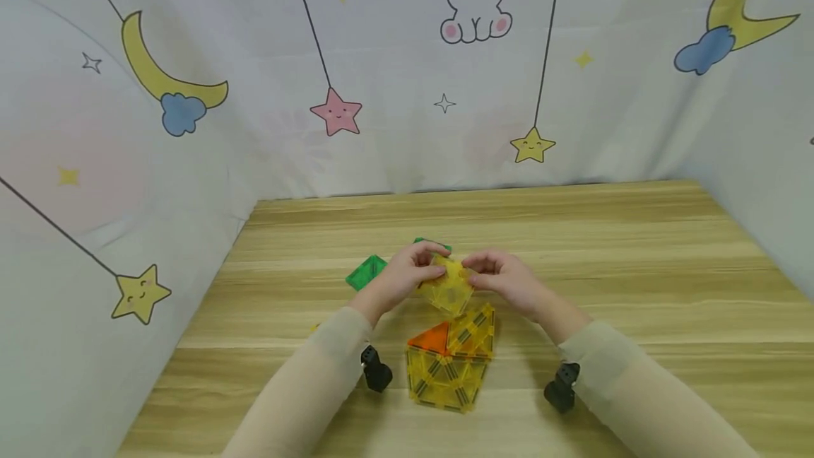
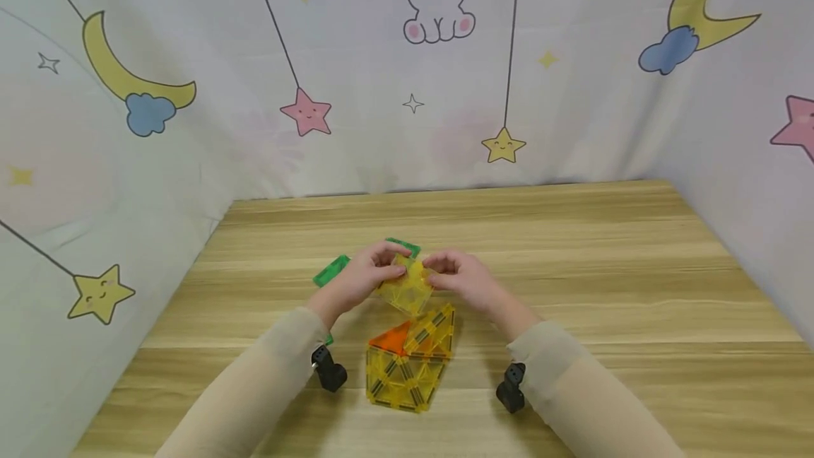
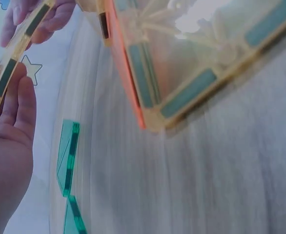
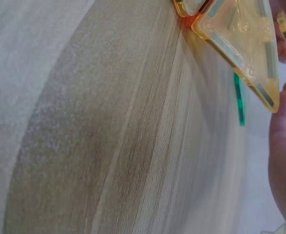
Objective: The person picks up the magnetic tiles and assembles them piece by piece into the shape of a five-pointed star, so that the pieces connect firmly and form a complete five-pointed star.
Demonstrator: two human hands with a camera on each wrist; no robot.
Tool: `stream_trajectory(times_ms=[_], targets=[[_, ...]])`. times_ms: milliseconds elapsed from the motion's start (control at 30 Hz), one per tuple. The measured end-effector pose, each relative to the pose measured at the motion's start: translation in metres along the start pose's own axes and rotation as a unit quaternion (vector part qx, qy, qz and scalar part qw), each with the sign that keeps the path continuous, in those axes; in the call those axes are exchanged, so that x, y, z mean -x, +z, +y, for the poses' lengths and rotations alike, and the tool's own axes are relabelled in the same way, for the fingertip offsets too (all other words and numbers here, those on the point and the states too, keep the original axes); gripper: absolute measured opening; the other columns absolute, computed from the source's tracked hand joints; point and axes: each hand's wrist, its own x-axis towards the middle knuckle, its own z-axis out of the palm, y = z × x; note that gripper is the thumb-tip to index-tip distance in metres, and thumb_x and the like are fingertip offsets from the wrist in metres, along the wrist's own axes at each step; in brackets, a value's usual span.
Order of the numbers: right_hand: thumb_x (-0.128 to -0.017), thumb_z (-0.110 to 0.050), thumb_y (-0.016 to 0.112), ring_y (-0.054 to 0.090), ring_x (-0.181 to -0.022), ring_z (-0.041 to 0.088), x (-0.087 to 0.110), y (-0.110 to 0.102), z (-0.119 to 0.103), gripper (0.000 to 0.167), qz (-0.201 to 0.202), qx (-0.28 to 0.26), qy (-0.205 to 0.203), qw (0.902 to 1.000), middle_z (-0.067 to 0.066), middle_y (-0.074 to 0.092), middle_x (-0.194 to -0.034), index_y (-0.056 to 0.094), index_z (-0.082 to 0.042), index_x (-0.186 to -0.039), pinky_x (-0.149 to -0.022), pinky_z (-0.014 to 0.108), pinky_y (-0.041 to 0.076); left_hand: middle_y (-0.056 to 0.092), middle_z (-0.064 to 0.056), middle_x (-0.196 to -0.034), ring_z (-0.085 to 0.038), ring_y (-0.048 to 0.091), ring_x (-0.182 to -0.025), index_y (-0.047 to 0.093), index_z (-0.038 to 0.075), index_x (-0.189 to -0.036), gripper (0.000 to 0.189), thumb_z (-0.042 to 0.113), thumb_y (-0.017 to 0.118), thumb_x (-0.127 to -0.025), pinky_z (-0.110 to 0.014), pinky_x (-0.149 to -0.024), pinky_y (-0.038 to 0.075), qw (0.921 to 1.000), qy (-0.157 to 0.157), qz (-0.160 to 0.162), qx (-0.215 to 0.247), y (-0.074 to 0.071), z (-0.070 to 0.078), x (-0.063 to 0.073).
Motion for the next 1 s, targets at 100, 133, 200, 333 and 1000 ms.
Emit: stream_trajectory(times_ms=[100,133,200,333,1000], targets=[[-0.093,-0.012,0.059,0.058,-0.094,0.021,-0.001,0.003,0.001,0.031,-0.011,0.022,-0.004,0.9997,0.014,0.059,-0.109,0.054,0.003,-0.121,-0.087,0.043,0.047,0.051,-0.008,-0.085,-0.018,0.044,-0.067,0.053,0.007,-0.128,0.037,0.018,0.059,-0.094,-0.028,-0.06,0.041,0.9998,-0.001,-0.016,0.006,-0.004,-0.002,0.005],[-0.093,-0.012,0.058,0.058,-0.094,0.021,-0.001,0.004,0.001,0.031,-0.016,0.027,-0.005,0.9995,0.013,0.059,-0.109,0.054,0.002,-0.12,-0.086,0.042,0.047,0.051,-0.008,-0.084,-0.018,0.045,-0.067,0.053,0.006,-0.128,0.036,0.017,0.059,-0.094,-0.028,-0.06,0.042,0.9997,-0.002,-0.021,0.01,-0.005,-0.003,0.007],[-0.093,-0.012,0.058,0.058,-0.095,0.021,-0.002,0.006,0.002,0.029,-0.022,0.041,-0.004,0.9989,0.012,0.06,-0.108,0.056,0.001,-0.119,-0.085,0.039,0.047,0.052,-0.008,-0.084,-0.018,0.047,-0.068,0.053,0.004,-0.125,0.034,0.016,0.059,-0.093,-0.028,-0.061,0.043,0.9994,-0.005,-0.03,0.015,-0.006,-0.004,0.009],[-0.093,-0.012,0.059,0.058,-0.096,0.022,-0.004,0.009,0.003,0.028,-0.033,0.069,0.001,0.9971,0.01,0.062,-0.107,0.058,-0.002,-0.118,-0.082,0.037,0.048,0.054,-0.008,-0.086,-0.018,0.051,-0.071,0.052,0.003,-0.124,0.034,0.015,0.06,-0.093,-0.028,-0.064,0.045,0.9984,-0.017,-0.049,0.025,-0.008,-0.006,0.014],[-0.094,-0.017,0.058,0.058,-0.104,0.02,-0.009,0.024,0.004,0.027,-0.106,0.179,0.002,0.9782,0.006,0.063,-0.114,0.059,-0.008,-0.12,-0.086,0.039,0.047,0.058,-0.005,-0.094,-0.015,0.056,-0.083,0.056,-0.003,-0.111,0.022,0.005,0.058,-0.092,-0.028,-0.076,0.048,0.9929,-0.03,-0.096,0.063,-0.015,-0.017,0.031]])
